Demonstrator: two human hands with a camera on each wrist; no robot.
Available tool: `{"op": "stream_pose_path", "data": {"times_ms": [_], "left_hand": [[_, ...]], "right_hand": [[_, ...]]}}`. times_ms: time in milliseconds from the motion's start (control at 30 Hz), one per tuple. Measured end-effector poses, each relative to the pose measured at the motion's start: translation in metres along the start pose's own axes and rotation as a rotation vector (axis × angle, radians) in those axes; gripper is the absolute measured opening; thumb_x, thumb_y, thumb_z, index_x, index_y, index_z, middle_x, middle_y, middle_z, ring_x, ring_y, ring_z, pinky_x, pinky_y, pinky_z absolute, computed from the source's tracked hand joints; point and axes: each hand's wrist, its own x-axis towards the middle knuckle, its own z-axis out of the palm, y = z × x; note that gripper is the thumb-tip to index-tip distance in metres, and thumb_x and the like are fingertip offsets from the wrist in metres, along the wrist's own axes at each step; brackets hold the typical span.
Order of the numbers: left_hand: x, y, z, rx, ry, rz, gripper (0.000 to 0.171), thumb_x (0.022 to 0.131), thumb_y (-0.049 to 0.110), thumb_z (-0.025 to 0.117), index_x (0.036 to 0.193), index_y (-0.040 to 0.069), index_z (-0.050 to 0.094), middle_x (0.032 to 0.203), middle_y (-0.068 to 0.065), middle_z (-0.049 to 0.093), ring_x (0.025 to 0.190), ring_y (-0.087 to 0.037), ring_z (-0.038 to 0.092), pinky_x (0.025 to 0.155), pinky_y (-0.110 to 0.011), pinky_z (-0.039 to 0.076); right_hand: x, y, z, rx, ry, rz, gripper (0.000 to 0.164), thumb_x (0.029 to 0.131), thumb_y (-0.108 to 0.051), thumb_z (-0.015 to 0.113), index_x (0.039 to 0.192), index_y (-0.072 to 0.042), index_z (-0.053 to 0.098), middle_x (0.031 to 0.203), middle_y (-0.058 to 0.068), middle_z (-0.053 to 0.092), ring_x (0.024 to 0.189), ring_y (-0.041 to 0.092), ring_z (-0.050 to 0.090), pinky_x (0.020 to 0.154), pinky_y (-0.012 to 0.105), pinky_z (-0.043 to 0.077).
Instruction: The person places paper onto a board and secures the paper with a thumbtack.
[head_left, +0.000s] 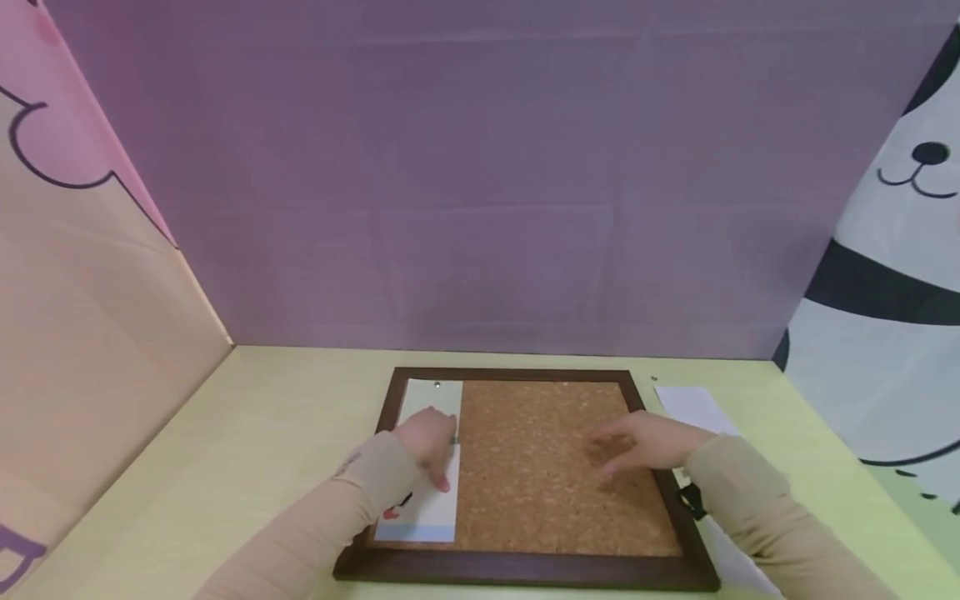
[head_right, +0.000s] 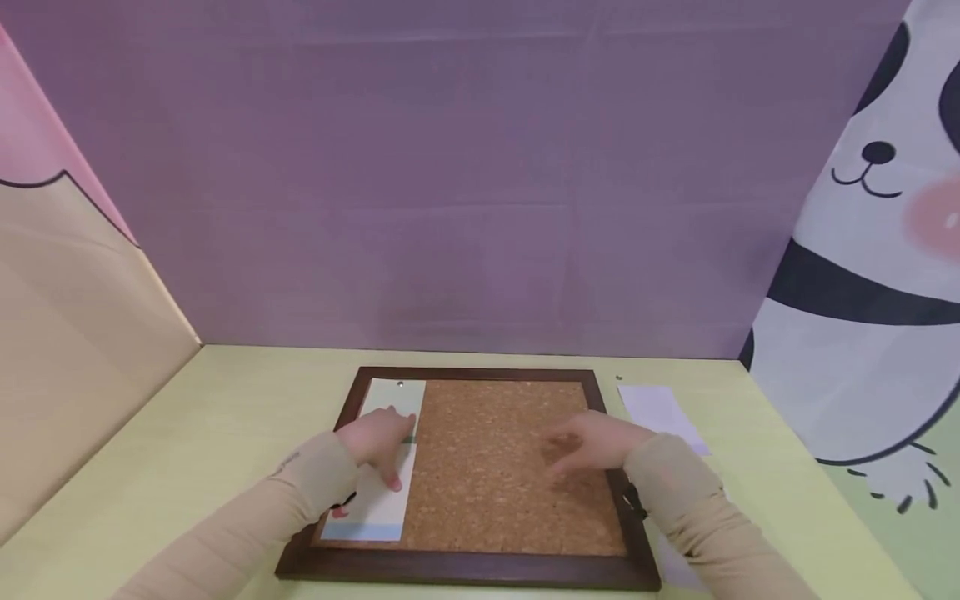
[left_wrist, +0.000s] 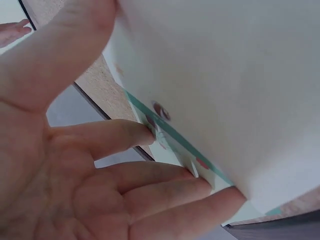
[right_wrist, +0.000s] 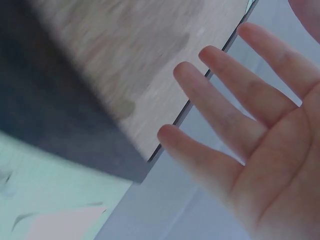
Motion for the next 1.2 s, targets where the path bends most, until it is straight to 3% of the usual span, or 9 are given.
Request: {"op": "stream_pose_path", "data": {"times_ms": [233,433,667,933,1200], "left_hand": [[-0.003,0.004,-0.001,0.006,0.028,0.015,0.093,0.058,0.028,0.091,0.134,-0.003,0.047,0.124,-0.019,0.06,0.121,-0.037,0.052,0.106,-0.041,0.041],[-0.002,0.006,-0.003,0.031,0.033,0.005,0.093,0.059,0.029,0.09,0.135,-0.002,0.046,0.125,-0.02,0.059,0.123,-0.036,0.051,0.106,-0.04,0.04],[-0.002,0.005,-0.006,0.022,0.036,-0.008,0.094,0.059,0.027,0.09,0.136,-0.003,0.045,0.129,-0.023,0.056,0.125,-0.039,0.048,0.106,-0.043,0.04],[-0.004,0.004,-0.003,0.048,0.05,-0.014,0.091,0.058,0.028,0.091,0.132,-0.003,0.048,0.124,-0.022,0.059,0.121,-0.038,0.051,0.104,-0.041,0.043],[-0.009,0.006,-0.003,0.043,0.054,0.002,0.091,0.059,0.027,0.09,0.133,-0.003,0.047,0.125,-0.023,0.058,0.122,-0.039,0.05,0.104,-0.042,0.042]], "right_hand": [[-0.018,0.024,-0.007,-0.014,0.046,0.134,0.056,0.083,-0.034,0.07,0.125,0.0,0.059,0.123,0.019,0.062,0.107,0.037,0.06,0.089,0.049,0.049],[-0.031,0.041,-0.017,0.022,0.138,0.18,0.048,0.086,-0.029,0.068,0.119,0.005,0.061,0.116,0.021,0.064,0.104,0.038,0.061,0.085,0.047,0.051],[-0.039,0.055,-0.036,0.015,0.223,0.381,0.048,0.088,-0.033,0.065,0.114,0.007,0.062,0.109,0.022,0.066,0.1,0.038,0.062,0.083,0.05,0.05],[-0.048,0.083,-0.054,0.141,0.204,0.544,0.06,0.09,-0.036,0.06,0.121,0.015,0.051,0.114,0.033,0.059,0.097,0.041,0.062,0.073,0.047,0.055],[-0.057,0.103,-0.055,-0.032,0.211,0.653,0.076,0.083,-0.044,0.064,0.119,0.021,0.047,0.124,0.042,0.044,0.113,0.057,0.042,0.094,0.059,0.04]]}}
